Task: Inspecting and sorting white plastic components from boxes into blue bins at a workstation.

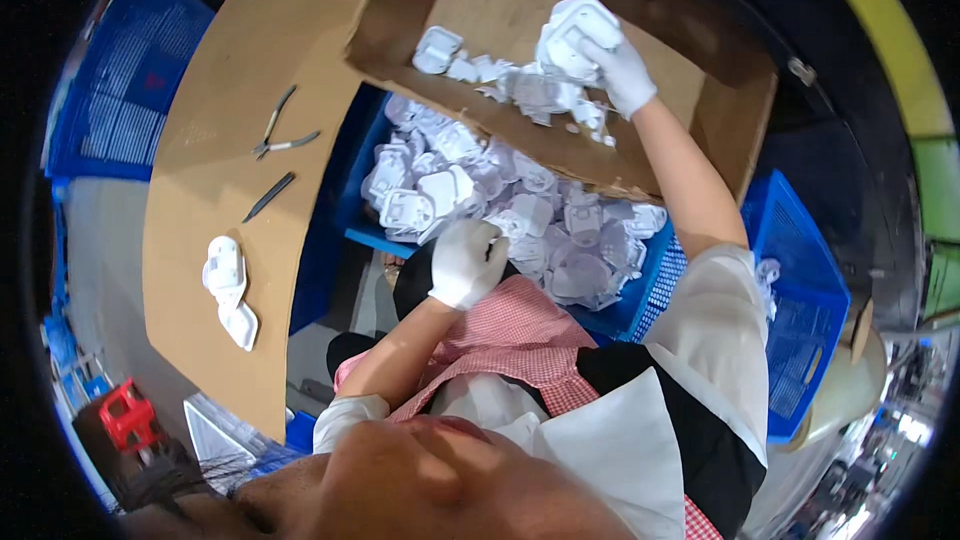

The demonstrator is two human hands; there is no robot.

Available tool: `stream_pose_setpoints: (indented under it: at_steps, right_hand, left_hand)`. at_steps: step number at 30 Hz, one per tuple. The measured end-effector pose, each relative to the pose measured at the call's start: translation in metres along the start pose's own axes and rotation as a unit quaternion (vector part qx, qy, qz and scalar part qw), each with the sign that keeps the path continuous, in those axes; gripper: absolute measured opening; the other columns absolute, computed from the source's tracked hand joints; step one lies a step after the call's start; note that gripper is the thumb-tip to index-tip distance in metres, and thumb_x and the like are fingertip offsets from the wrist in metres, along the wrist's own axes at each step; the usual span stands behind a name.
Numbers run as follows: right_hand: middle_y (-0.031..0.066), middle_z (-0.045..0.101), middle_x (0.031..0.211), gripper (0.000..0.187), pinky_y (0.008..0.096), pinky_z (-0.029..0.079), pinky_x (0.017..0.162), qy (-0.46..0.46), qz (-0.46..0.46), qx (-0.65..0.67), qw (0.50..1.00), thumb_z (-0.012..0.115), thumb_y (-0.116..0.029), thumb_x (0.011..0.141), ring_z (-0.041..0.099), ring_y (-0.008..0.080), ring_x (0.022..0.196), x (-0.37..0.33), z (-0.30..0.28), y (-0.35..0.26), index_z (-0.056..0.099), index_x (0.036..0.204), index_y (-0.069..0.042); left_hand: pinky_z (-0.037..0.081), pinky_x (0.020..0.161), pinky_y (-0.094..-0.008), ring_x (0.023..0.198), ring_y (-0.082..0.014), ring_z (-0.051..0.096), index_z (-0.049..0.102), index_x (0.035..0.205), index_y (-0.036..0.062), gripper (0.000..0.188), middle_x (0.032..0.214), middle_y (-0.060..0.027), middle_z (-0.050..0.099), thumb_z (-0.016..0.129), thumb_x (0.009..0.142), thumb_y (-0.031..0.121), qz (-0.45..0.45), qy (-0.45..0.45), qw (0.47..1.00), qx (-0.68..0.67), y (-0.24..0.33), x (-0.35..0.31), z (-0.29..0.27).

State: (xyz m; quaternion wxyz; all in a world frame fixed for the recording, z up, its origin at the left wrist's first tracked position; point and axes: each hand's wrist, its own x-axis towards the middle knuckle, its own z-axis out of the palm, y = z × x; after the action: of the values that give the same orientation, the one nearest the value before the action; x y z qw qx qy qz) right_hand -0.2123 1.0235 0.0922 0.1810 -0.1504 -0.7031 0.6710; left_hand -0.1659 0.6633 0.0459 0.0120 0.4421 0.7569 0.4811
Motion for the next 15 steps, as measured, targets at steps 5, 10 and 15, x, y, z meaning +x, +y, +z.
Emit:
stream_pose_setpoints:
  at_steps: [5, 10, 15]
  right_hand:
    - [0.0136, 0.044, 0.145, 0.064, 0.0565, 0.044, 0.105, -0.009, 0.109, 0.338, 0.935, 0.064, -0.031, 0.092, 0.044, 0.0361, 0.134, -0.093, -0.063, -0.058, 0.035, 0.147, -0.015]
    - [0.0158, 0.034, 0.152, 0.057, 0.0765, 0.036, 0.097, 0.093, 0.125, 0.444, 0.882, 0.052, -0.031, 0.097, 0.035, 0.0454, 0.137, -0.170, -0.092, -0.087, 0.033, 0.149, -0.018]
    - [0.0185, 0.034, 0.151, 0.056, 0.0724, 0.031, 0.104, 0.023, 0.031, 0.469, 0.882, 0.046, -0.026, 0.098, 0.033, 0.0461, 0.138, -0.257, -0.126, -0.122, 0.030, 0.149, -0.012]
  left_hand:
    - [0.046, 0.064, -0.0467, 0.070, -0.0358, 0.058, 0.063, 0.077, 0.0041, 0.009, 0.073, -0.0142, 0.060, 0.067, 0.078, 0.012, -0.005, -0.014, 0.999, 0.032, 0.005, -0.002, 0.004]
    - [0.048, 0.069, -0.0447, 0.073, -0.0347, 0.060, 0.064, 0.075, 0.0052, 0.008, 0.076, -0.0133, 0.063, 0.066, 0.079, 0.011, -0.005, -0.021, 0.999, 0.048, 0.009, -0.002, 0.004]
    - [0.048, 0.070, -0.0443, 0.074, -0.0347, 0.061, 0.063, 0.075, 0.0055, 0.006, 0.076, -0.0129, 0.064, 0.067, 0.078, 0.009, 0.015, -0.021, 0.998, 0.066, 0.010, -0.003, 0.006]
